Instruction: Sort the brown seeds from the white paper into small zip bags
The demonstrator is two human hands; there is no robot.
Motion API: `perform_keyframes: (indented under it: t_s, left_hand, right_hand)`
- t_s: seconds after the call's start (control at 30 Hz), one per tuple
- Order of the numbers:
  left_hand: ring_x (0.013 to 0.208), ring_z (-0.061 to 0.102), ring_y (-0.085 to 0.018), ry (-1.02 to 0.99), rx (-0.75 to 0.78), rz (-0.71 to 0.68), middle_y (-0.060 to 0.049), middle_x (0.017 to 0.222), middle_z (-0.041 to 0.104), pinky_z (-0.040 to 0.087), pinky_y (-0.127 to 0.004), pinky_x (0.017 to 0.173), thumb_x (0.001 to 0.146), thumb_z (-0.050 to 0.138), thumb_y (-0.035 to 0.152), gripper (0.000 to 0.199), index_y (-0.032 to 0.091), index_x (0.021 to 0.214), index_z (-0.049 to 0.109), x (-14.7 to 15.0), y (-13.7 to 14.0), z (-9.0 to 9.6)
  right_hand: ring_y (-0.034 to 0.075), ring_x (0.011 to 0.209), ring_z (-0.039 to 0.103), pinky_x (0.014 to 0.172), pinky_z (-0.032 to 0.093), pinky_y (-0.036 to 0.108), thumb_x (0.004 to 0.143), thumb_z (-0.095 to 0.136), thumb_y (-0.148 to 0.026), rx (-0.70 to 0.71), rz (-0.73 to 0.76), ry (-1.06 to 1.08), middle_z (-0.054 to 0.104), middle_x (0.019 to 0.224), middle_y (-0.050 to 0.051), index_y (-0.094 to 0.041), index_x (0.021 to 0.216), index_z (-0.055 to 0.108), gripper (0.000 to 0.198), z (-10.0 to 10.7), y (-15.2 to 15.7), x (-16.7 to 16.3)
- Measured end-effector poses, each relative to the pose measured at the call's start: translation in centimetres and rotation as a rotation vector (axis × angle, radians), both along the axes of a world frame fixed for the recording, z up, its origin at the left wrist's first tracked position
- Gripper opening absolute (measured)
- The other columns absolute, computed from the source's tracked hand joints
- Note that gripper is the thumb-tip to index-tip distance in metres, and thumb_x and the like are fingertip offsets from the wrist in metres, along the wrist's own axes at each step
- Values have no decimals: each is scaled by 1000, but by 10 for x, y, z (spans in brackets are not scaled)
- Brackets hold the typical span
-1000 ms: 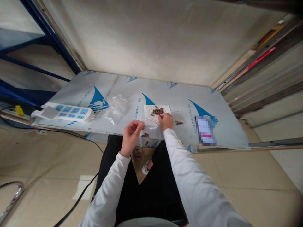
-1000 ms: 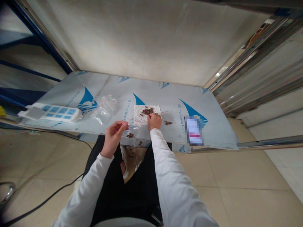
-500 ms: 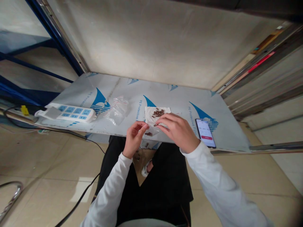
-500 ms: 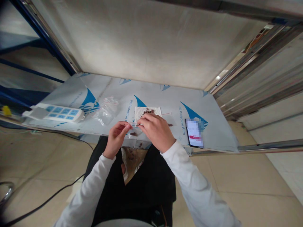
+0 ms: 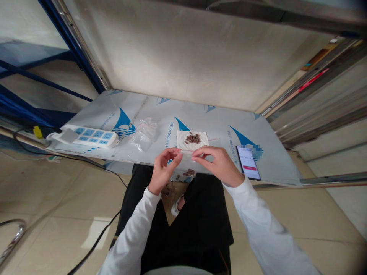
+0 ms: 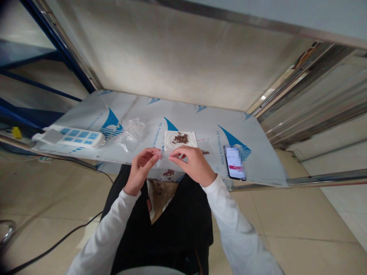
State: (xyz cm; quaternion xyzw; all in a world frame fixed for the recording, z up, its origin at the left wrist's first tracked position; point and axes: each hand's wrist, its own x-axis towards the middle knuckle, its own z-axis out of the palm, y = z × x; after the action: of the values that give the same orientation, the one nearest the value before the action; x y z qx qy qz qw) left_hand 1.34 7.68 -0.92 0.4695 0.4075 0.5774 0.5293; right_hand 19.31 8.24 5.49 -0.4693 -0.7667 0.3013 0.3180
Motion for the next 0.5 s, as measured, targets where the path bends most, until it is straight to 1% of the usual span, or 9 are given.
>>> perform_keyframes:
  t_s: [0.07,0.1,0.17,0.2,0.23,0.3,0.37,0.43,0.5]
  left_hand:
    - [80,63,-16,47,29,-3,-6,86,71,48,-27,77,75,71,31,21,17,90,70,0,0,0]
    - [78,63,-16,71,48,5,-5,83,71,48,-27,76,75,71,30,18,17,86,70,1,0,0]
    - [74,63,-15,99,71,23,-4,77,70,48,-27,73,76,70,30,14,16,78,70,2,0,0]
    - [73,63,-15,102,71,28,-4,75,70,48,-27,72,76,70,30,14,16,77,70,3,0,0]
    - [73,63,-15,104,67,31,-4,75,71,48,-27,72,76,70,30,14,16,77,70,4,0,1]
    - [73,64,-16,121,59,32,-4,75,72,48,-27,73,76,70,29,13,16,76,70,5,-2,3]
    - [72,64,-16,154,60,37,-4,73,71,48,-27,72,77,69,29,14,16,75,70,5,-3,5]
    - [72,64,-16,188,71,42,-4,73,71,48,-27,72,77,69,30,15,15,74,70,5,-4,6]
    - [72,63,-16,187,69,16,-5,75,70,48,-27,72,78,68,31,16,15,79,70,5,-5,6]
  right_hand:
    - [17,77,65,71,50,28,82,63,-30,-26,5,20,72,83,1,-23,82,71,10,-1,-2,0]
    - [16,78,66,72,50,28,81,65,-29,-39,-14,55,72,85,2,-23,86,70,10,-2,-2,0]
    - [17,80,66,73,50,29,77,70,-31,-81,-99,164,72,88,2,-22,100,67,25,-9,-4,-2]
    - [17,81,66,73,51,29,74,72,-32,-118,-142,223,72,88,3,-22,104,65,33,-14,-6,-4]
    - [18,82,66,74,51,30,72,74,-34,-161,-172,280,72,88,4,-21,105,65,36,-19,-7,-6]
    - [19,83,67,74,52,30,72,73,-38,-239,-202,401,72,87,5,-19,95,68,30,-30,-10,-12]
    - [20,84,68,76,52,31,75,71,-39,-278,-215,524,73,87,5,-18,84,70,23,-39,-14,-17]
    - [21,84,68,78,52,33,76,70,-38,-276,-234,601,74,86,6,-18,83,71,22,-44,-17,-21]
    - [21,83,67,78,52,33,77,69,-38,-253,-245,597,73,84,6,-18,83,72,21,-45,-19,-23]
